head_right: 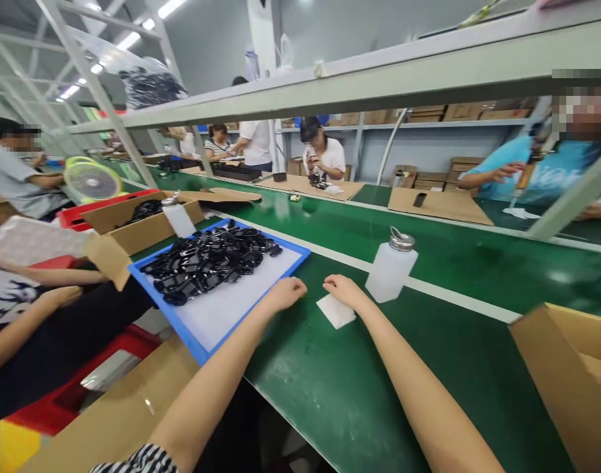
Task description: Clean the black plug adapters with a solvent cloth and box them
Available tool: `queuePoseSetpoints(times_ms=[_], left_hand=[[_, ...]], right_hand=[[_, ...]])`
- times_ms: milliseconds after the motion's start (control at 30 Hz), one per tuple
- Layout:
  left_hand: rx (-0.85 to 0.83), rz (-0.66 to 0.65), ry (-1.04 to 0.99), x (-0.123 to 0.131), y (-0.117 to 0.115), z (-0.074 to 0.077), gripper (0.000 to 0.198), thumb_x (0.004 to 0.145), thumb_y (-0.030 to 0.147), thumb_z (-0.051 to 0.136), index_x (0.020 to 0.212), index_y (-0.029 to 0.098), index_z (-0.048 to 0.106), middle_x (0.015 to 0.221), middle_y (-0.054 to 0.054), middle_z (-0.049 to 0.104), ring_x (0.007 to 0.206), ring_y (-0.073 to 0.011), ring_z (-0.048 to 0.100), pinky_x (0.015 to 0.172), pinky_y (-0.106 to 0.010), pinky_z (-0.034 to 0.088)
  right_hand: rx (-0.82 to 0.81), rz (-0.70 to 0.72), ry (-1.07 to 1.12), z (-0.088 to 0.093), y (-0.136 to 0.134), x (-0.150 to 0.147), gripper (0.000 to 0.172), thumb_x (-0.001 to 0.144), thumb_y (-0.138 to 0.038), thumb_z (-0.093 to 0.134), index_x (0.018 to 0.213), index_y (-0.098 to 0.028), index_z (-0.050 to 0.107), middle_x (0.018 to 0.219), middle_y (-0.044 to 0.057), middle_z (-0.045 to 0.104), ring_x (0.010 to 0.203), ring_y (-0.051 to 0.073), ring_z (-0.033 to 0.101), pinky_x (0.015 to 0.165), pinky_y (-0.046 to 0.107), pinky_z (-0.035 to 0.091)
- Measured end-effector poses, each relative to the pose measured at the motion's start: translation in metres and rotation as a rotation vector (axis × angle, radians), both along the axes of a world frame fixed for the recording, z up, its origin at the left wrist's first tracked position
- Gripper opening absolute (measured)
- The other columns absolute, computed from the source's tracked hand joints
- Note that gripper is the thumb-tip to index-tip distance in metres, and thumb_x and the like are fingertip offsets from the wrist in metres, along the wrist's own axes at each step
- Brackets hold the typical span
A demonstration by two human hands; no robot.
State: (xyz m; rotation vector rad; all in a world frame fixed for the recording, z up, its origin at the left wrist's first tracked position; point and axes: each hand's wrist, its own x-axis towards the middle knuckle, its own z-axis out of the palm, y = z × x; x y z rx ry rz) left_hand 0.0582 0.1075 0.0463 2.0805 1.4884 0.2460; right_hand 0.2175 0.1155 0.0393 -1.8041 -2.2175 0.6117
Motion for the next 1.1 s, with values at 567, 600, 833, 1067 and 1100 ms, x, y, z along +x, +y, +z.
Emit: queuePoseSetpoints(times_ms=[567, 600, 833, 1067, 1100], left_hand=[[0.08, -0.088, 0.004, 0.039, -0.002, -0.014, 0.017, 0.057, 0.024, 0.057, 0.073, 0.019, 0.052, 0.085, -0.001, 0.056, 0.078, -0.0147, 0.052, 0.064, -0.022, 0.039], [0.094, -0.09, -0.006, 0.04, -0.003, -0.013, 0.019, 0.057, 0.024, 0.057, 0.075, 0.019, 0.052, 0.087, -0.001, 0.056, 0.079, -0.0148, 0.052, 0.065, -0.023, 0.039], [0.114, -0.102, -0.052, 0.041, -0.004, -0.014, 0.013, 0.063, 0.025, 0.05, 0.075, 0.019, 0.052, 0.079, 0.001, 0.058, 0.071, -0.0138, 0.053, 0.06, -0.022, 0.039], [0.149, -0.089, -0.092, 0.041, -0.002, -0.019, 0.015, 0.069, 0.026, 0.043, 0.067, 0.018, 0.055, 0.077, -0.003, 0.057, 0.072, -0.0153, 0.052, 0.063, -0.024, 0.039], [0.155, -0.083, -0.1, 0.041, -0.001, -0.019, 0.016, 0.07, 0.026, 0.042, 0.067, 0.017, 0.055, 0.079, -0.004, 0.056, 0.074, -0.0158, 0.052, 0.064, -0.024, 0.039]], right_hand=[[-0.137, 0.106, 0.021, 0.01, 0.0, 0.024, 0.008, 0.063, -0.017, 0.05, 0.069, -0.018, 0.055, 0.069, 0.001, 0.054, 0.063, 0.014, 0.05, 0.053, 0.023, 0.036], [-0.13, 0.118, 0.034, 0.011, 0.0, 0.024, 0.006, 0.061, -0.016, 0.051, 0.066, -0.018, 0.054, 0.071, 0.001, 0.054, 0.064, 0.014, 0.049, 0.053, 0.022, 0.036], [-0.151, 0.122, 0.094, 0.009, 0.001, 0.026, 0.003, 0.06, -0.02, 0.05, 0.059, -0.017, 0.049, 0.061, -0.001, 0.052, 0.057, 0.013, 0.047, 0.048, 0.022, 0.033], [-0.162, 0.148, 0.155, 0.01, 0.001, 0.03, 0.004, 0.059, -0.021, 0.049, 0.058, -0.017, 0.049, 0.058, -0.001, 0.051, 0.055, 0.012, 0.046, 0.048, 0.022, 0.033], [-0.156, 0.144, 0.168, 0.01, 0.0, 0.03, 0.004, 0.06, -0.021, 0.047, 0.058, -0.017, 0.049, 0.059, -0.001, 0.051, 0.056, 0.012, 0.045, 0.048, 0.022, 0.033]])
